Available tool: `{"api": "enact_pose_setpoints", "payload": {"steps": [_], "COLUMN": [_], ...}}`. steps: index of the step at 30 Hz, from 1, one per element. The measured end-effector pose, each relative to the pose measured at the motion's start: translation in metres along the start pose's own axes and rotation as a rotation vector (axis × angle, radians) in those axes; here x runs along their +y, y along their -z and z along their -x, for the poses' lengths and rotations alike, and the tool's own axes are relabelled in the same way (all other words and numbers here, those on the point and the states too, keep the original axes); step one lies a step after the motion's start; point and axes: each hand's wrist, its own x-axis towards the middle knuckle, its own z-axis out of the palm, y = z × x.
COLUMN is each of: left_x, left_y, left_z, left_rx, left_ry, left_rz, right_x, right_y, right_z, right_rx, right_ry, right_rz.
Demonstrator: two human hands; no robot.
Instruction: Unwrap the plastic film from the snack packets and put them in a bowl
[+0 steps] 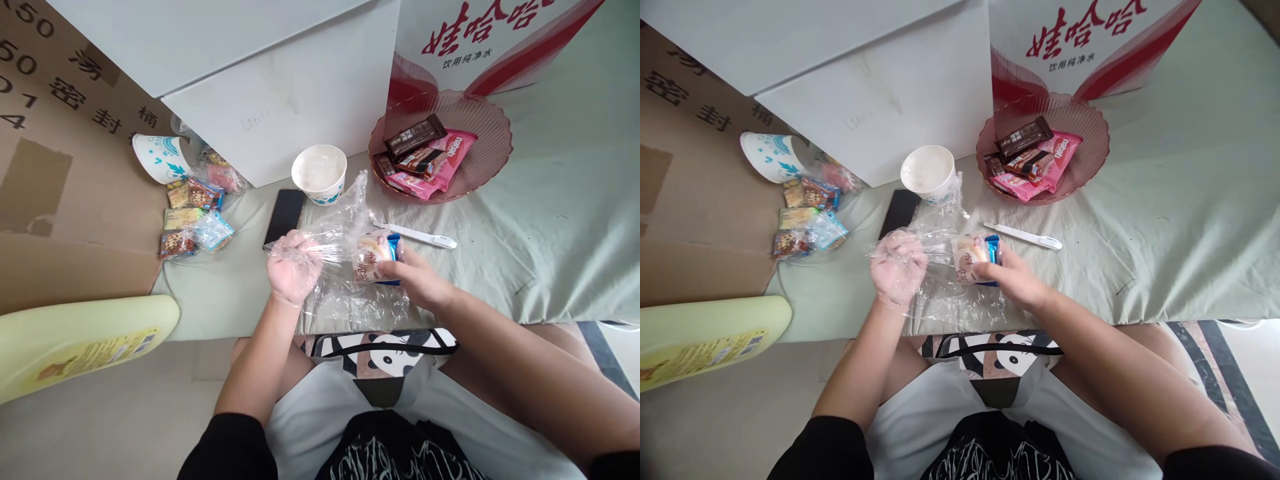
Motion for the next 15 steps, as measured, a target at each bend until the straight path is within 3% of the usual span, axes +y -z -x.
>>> {"api": "enact_pose_setpoints", "payload": {"steps": [6, 9, 15], "left_x": [0.006, 0.009, 0.013], "left_y": [0.017, 0.020, 0.022], "left_z": [-0.007, -0.006, -0.006], "left_rx": [0.172, 0.159, 0.167], "left_ry": [-0.062, -0.085, -0.093], "left_rz": [0.068, 0.048, 0.091], "right_x": [-0.009, -0.007, -0.008], "right_y": [0.003, 0.003, 0.004], "right_z": [0.004, 0.002, 0.000], "right_rx": [-0.082, -0.131, -0.109], "right_ry": [-0.079, -0.054, -0.046], "right_rz": [-0.241, -0.290, -0.291]}}
